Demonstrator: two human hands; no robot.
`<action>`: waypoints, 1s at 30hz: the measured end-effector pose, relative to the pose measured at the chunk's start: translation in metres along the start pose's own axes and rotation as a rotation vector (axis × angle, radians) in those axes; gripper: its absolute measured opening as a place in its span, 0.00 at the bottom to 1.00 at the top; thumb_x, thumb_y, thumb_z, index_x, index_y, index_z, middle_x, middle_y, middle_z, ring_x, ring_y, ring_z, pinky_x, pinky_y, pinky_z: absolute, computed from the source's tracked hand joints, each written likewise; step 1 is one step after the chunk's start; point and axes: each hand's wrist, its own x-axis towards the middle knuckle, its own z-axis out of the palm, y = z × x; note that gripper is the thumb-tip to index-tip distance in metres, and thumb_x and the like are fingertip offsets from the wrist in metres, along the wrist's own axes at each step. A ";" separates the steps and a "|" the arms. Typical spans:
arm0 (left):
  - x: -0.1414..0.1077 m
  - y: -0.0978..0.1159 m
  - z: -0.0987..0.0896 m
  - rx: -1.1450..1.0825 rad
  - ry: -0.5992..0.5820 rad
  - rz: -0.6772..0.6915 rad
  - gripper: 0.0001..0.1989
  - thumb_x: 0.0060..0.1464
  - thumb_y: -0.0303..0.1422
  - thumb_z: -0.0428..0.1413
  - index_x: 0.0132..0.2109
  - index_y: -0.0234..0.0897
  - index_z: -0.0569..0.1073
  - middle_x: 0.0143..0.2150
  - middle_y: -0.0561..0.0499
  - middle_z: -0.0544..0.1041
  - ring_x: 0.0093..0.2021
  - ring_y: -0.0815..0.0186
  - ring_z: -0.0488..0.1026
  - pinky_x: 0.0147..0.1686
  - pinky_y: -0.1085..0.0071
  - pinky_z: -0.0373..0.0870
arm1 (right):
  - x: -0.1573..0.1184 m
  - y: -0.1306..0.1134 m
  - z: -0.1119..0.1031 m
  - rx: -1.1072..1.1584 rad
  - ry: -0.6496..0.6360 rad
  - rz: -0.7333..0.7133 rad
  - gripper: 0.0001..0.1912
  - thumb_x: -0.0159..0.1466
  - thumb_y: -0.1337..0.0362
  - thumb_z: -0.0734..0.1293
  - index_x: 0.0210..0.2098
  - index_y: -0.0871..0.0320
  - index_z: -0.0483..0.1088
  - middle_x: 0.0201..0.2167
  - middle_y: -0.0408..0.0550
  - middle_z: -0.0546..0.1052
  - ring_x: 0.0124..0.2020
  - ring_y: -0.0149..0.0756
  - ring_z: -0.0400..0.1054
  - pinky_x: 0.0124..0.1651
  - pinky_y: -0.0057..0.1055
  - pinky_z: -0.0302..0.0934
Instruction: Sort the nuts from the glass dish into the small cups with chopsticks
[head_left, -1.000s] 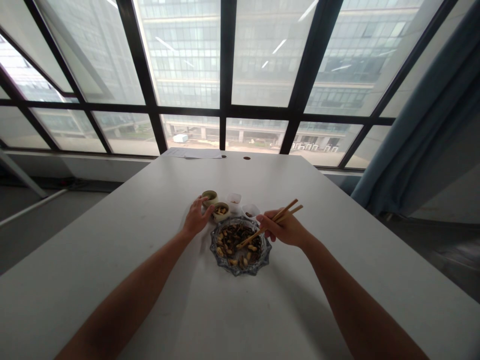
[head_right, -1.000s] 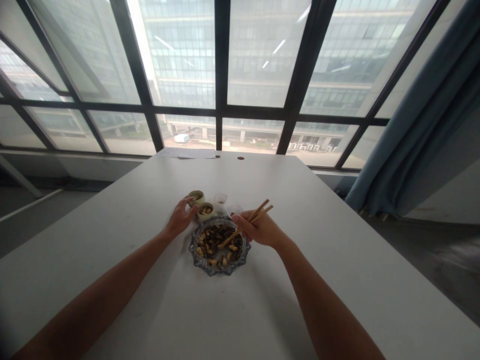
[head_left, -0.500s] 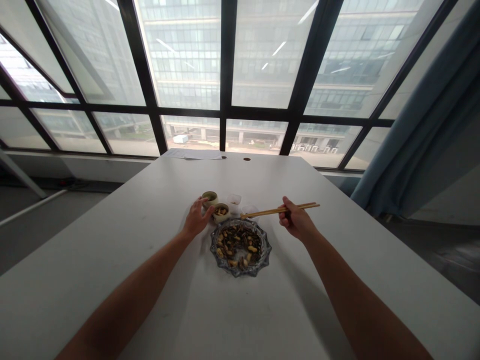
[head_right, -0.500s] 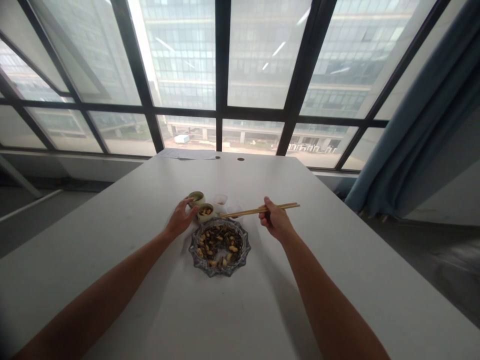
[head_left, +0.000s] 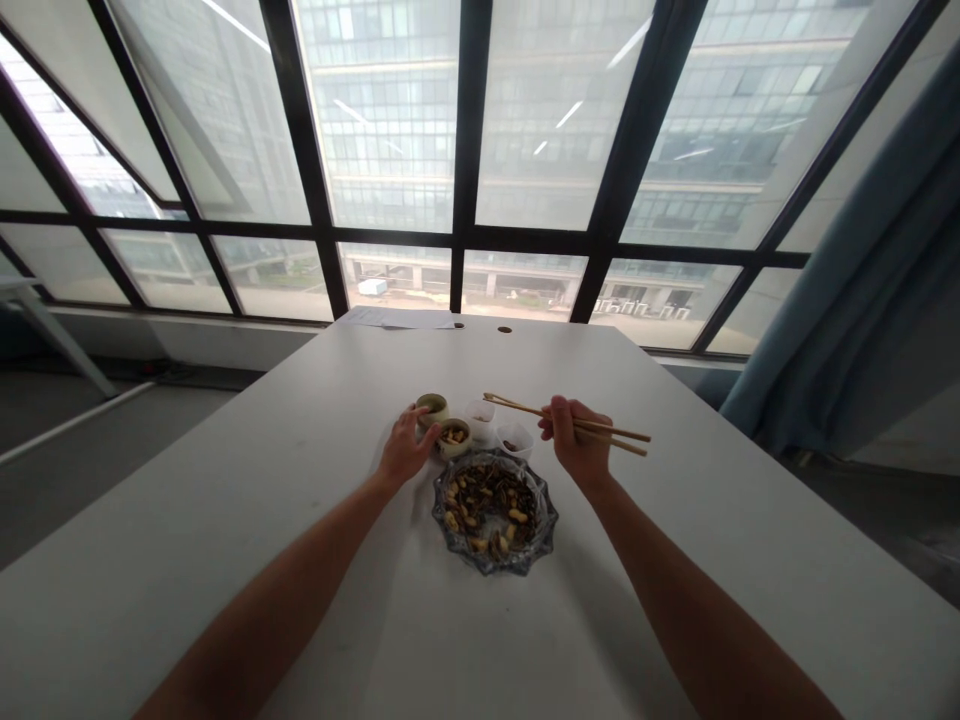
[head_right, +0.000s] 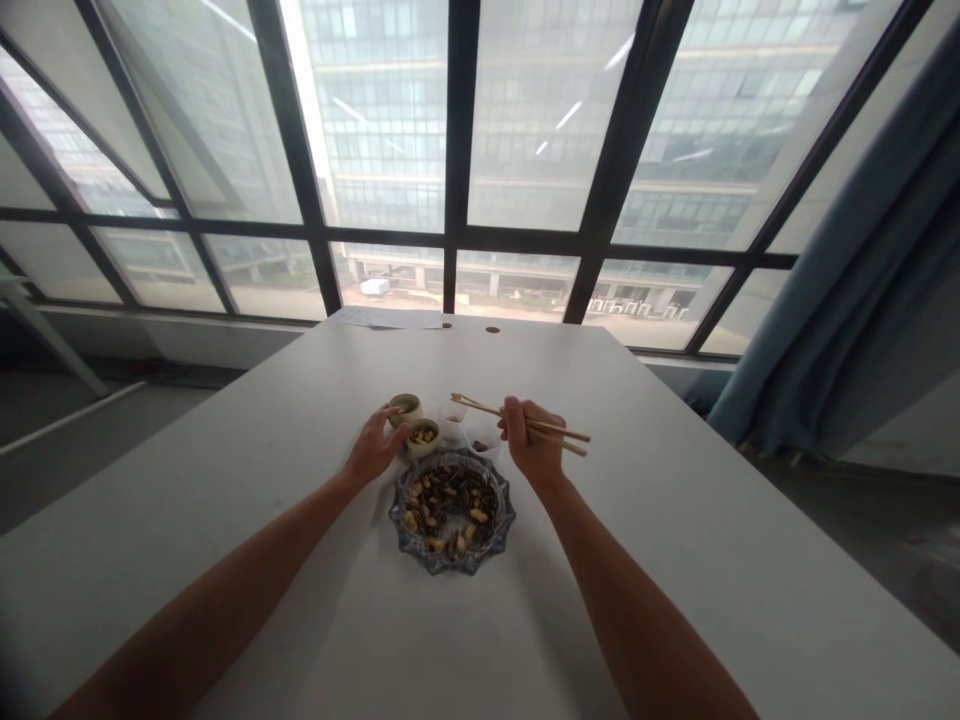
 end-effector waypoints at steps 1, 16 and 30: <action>0.000 -0.001 0.000 -0.001 0.001 -0.001 0.23 0.61 0.46 0.55 0.58 0.39 0.71 0.64 0.39 0.70 0.69 0.50 0.63 0.68 0.48 0.60 | 0.002 0.003 0.004 -0.009 -0.012 -0.010 0.28 0.69 0.43 0.62 0.25 0.58 0.75 0.17 0.46 0.76 0.16 0.31 0.69 0.21 0.27 0.65; 0.000 0.003 -0.001 0.013 -0.014 0.007 0.22 0.62 0.46 0.55 0.58 0.40 0.71 0.64 0.39 0.70 0.69 0.50 0.63 0.67 0.48 0.61 | 0.009 -0.003 -0.010 0.194 -0.043 0.261 0.33 0.59 0.32 0.65 0.25 0.58 0.73 0.16 0.47 0.75 0.14 0.31 0.66 0.17 0.28 0.61; 0.000 0.007 -0.005 0.033 -0.028 0.003 0.23 0.63 0.45 0.53 0.59 0.36 0.70 0.64 0.36 0.70 0.69 0.50 0.62 0.67 0.48 0.61 | -0.009 -0.025 -0.016 0.067 -0.697 0.183 0.28 0.64 0.42 0.67 0.20 0.58 0.71 0.14 0.45 0.73 0.15 0.28 0.65 0.17 0.23 0.57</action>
